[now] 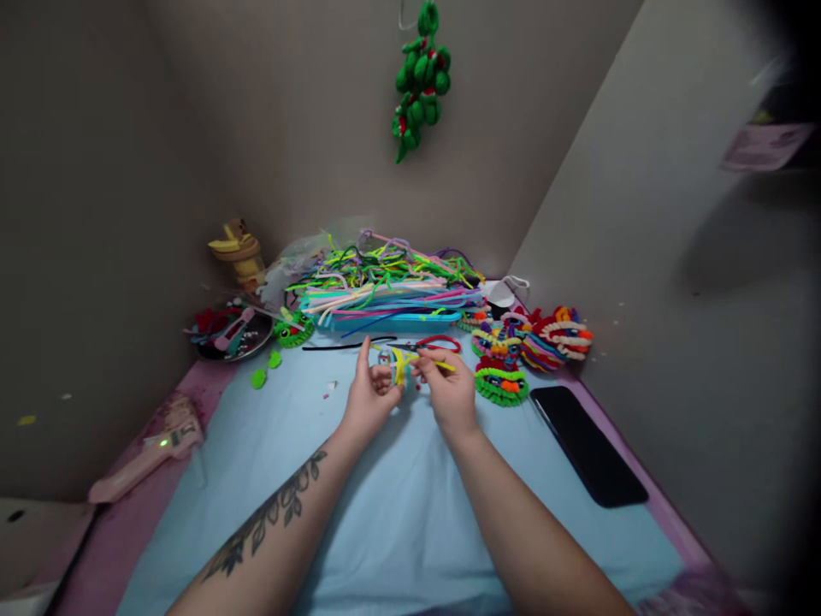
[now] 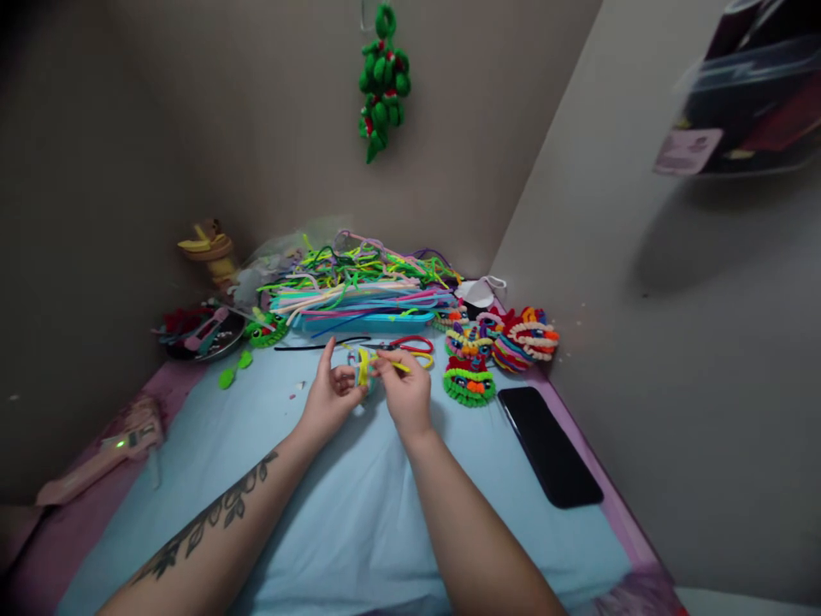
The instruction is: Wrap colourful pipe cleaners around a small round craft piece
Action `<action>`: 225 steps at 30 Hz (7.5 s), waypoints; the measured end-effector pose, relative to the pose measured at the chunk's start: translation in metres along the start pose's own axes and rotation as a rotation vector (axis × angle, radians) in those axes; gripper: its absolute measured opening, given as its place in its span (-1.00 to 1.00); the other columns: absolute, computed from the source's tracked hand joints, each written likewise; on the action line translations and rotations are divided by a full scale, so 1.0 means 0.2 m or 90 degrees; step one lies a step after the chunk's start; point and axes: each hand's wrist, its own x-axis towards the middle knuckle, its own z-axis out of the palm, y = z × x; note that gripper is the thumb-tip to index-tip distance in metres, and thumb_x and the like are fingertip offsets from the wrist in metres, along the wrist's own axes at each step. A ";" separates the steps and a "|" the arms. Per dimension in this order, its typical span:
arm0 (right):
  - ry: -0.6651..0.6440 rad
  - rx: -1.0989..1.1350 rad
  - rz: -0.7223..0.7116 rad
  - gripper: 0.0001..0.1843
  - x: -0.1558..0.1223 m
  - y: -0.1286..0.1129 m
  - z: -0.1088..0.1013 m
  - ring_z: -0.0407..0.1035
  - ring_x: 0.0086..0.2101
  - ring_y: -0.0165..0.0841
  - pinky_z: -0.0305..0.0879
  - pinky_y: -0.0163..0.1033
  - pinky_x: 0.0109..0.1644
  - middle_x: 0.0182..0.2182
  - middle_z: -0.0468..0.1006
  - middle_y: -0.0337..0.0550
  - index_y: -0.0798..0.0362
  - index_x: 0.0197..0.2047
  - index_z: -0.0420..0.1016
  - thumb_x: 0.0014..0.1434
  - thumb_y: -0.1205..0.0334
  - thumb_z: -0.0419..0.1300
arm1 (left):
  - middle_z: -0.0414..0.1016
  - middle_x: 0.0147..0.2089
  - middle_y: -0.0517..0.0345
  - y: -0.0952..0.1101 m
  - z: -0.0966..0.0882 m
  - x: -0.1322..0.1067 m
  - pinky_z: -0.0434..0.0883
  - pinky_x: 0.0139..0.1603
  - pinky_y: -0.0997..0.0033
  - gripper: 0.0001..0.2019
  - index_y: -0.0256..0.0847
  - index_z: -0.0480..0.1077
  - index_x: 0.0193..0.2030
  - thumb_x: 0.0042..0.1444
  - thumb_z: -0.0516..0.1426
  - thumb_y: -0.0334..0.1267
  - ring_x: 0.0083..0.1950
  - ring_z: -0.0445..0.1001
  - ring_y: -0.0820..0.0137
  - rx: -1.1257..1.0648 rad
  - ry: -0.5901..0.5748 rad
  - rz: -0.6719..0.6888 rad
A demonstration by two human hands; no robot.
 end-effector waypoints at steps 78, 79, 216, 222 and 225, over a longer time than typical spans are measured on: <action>-0.165 -0.373 -0.194 -0.78 -0.04 0.00 0.02 0.37 -0.36 -0.35 0.27 -0.27 -0.22 -0.45 0.47 -0.17 0.04 -0.48 0.42 0.16 0.33 0.05 | 0.55 -0.29 0.15 0.11 0.00 0.00 0.40 -0.05 0.34 -0.73 -0.26 0.44 -0.31 -0.17 0.35 -0.29 -0.25 0.50 0.43 -0.420 0.070 -0.131; -0.168 -0.367 -0.188 -0.78 -0.04 0.00 0.03 0.37 -0.36 -0.35 0.26 -0.27 -0.23 -0.45 0.47 -0.17 0.04 -0.49 0.42 0.16 0.32 0.06 | 0.55 -0.28 0.15 0.11 0.00 0.00 0.39 -0.05 0.36 -0.70 -0.26 0.43 -0.28 -0.20 0.36 -0.31 -0.24 0.50 0.43 -0.398 0.058 -0.110; -0.272 0.159 0.176 -0.52 0.01 0.05 -0.05 0.38 -0.23 -0.31 0.32 -0.24 -0.16 -0.20 0.50 -0.17 -0.04 -0.07 0.44 -0.08 0.06 0.37 | 0.44 -0.53 0.36 0.18 -0.07 -0.04 0.37 -0.43 0.54 -0.57 -0.15 0.16 -0.25 -0.19 0.32 -0.34 -0.54 0.37 0.56 -0.200 -0.097 -0.158; -0.262 0.126 0.160 -0.55 0.02 0.07 -0.06 0.39 -0.22 -0.30 0.33 -0.24 -0.15 -0.23 0.50 -0.18 -0.05 -0.05 0.43 -0.03 0.08 0.34 | 0.45 -0.53 0.31 0.18 -0.07 -0.03 0.41 -0.36 0.52 -0.67 -0.22 0.27 -0.32 -0.18 0.34 -0.33 -0.51 0.41 0.56 -0.228 -0.097 -0.169; -0.255 0.107 0.162 -0.56 0.03 0.07 -0.06 0.38 -0.23 -0.30 0.34 -0.23 -0.16 -0.25 0.50 -0.17 -0.04 -0.04 0.43 -0.01 0.06 0.32 | 0.48 -0.49 0.24 0.18 -0.07 -0.03 0.42 -0.32 0.52 -0.72 -0.29 0.35 -0.38 -0.18 0.35 -0.30 -0.45 0.45 0.54 -0.227 -0.085 -0.183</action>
